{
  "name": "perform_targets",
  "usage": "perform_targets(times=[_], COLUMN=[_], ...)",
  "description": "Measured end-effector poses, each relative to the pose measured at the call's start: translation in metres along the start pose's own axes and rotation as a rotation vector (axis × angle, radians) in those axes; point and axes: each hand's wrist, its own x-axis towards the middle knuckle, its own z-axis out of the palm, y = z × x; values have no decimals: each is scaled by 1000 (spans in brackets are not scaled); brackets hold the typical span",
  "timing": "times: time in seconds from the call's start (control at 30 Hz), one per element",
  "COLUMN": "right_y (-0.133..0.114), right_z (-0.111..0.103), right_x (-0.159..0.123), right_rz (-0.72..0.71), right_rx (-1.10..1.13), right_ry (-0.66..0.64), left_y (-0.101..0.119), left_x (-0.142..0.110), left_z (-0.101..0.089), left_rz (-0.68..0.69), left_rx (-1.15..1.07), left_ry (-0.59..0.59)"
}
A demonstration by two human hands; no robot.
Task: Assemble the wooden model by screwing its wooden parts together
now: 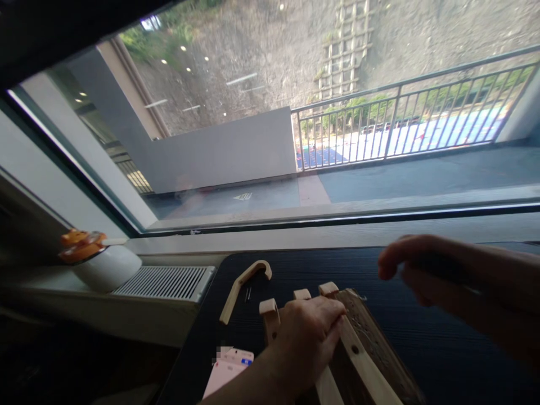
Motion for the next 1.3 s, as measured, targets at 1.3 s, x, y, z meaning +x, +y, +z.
perform_targets(times=[1.3], right_y=[10], right_z=[42], right_x=[25], right_rz=[-12], right_rx=[104], right_ry=[-358], left_y=[7], left_x=[2], left_z=[-1], left_rz=[-119], left_rx=[143], left_ry=[21])
